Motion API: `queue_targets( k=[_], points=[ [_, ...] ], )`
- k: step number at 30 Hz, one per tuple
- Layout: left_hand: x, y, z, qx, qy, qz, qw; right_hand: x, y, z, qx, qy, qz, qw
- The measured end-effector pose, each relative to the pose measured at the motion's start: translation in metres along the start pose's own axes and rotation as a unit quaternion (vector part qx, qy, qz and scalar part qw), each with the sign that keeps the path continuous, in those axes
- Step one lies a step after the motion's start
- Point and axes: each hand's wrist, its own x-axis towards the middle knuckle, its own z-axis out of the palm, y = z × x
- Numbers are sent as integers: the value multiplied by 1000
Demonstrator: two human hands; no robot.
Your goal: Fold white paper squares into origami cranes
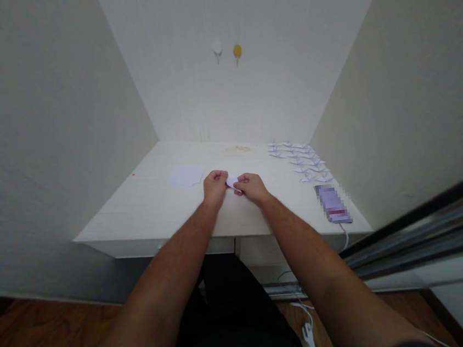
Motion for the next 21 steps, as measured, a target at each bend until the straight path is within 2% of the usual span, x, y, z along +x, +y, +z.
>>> queue_targets(
  k=[6, 9, 14, 21],
  points=[
    [-45, 13, -14, 23, -70, -4, 997, -37, 5, 0, -5, 9, -24, 1000],
    [-59, 17, -18, 59, -84, 9, 995, -50, 7, -1, -15, -2, -36, 999],
    [-60, 19, -15, 82, -68, 35, 994, -56, 9, -3, -42, -13, -57, 997],
    [-53, 11, -16, 69, -74, 32, 994, -45, 8, -5, -56, -39, -50, 996]
  ],
)
